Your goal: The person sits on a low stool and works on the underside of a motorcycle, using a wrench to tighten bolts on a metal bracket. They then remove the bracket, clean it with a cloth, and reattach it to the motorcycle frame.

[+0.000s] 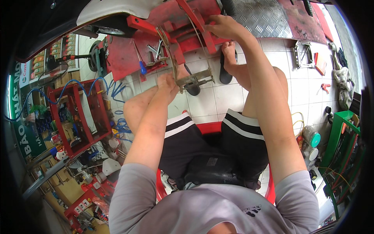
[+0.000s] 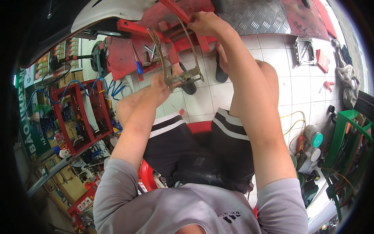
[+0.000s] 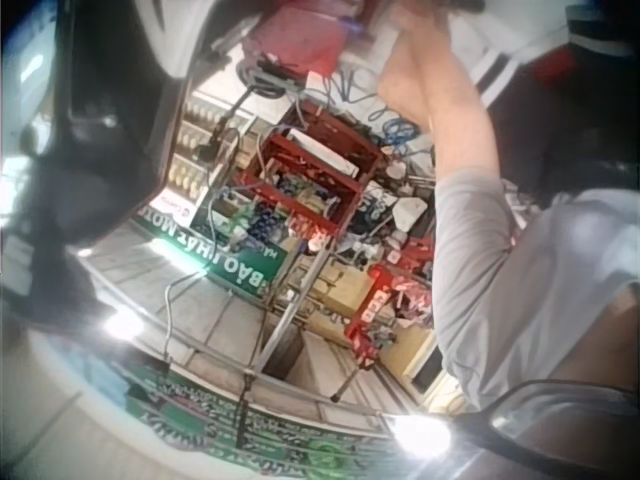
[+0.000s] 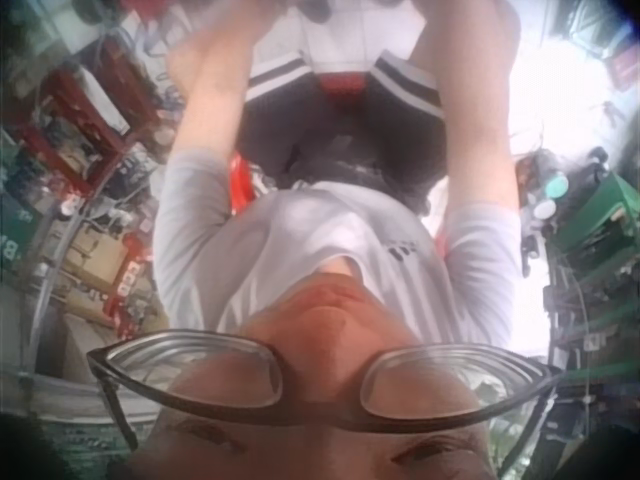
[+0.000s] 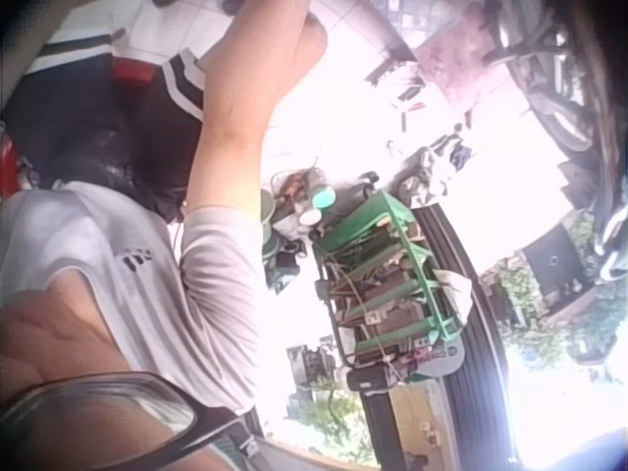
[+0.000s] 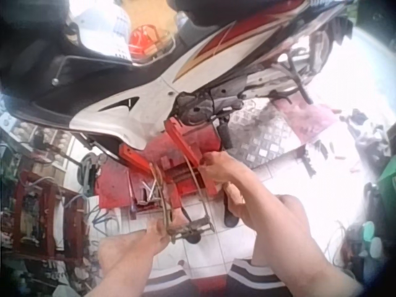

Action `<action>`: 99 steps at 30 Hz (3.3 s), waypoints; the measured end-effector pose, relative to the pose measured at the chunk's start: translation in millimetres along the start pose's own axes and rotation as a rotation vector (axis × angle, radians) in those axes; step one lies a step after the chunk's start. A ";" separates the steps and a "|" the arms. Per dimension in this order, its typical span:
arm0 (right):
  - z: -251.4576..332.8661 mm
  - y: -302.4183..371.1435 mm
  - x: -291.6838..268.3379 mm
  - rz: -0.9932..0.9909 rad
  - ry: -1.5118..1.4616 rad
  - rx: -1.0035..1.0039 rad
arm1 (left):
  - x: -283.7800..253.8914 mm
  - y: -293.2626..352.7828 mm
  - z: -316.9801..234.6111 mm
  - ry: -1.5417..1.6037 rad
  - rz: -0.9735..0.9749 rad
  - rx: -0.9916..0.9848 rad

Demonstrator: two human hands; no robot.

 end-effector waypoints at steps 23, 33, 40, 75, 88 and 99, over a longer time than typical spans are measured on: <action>-7.0 32.8 51.4 0.423 0.190 0.208 | -93.9 51.0 -204.6 -0.263 0.179 0.003; -6.0 65.2 99.5 0.291 0.056 0.554 | -81.5 36.0 -215.4 -0.266 0.236 -0.019; -7.2 52.3 66.6 0.367 0.075 0.601 | -73.8 37.4 -228.1 0.017 0.218 -0.133; 62.7 102.2 134.7 0.410 0.441 -0.265 | -85.5 73.4 -225.6 -0.262 0.000 0.126; 58.3 121.0 125.6 0.068 0.292 -0.207 | -61.2 96.1 -200.0 0.080 -0.280 0.069; 59.7 114.9 108.5 0.171 0.140 -0.223 | -55.2 74.7 -178.0 0.286 -0.106 -0.057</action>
Point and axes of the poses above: each hand's wrist, its own y-axis away from the middle knuckle, its own x-axis out of the palm, z = x × y, the point moved 6 cm from there along -y, towards the middle knuckle, and after that the axes turned 14 degrees about -z, right-handed, at the moved point
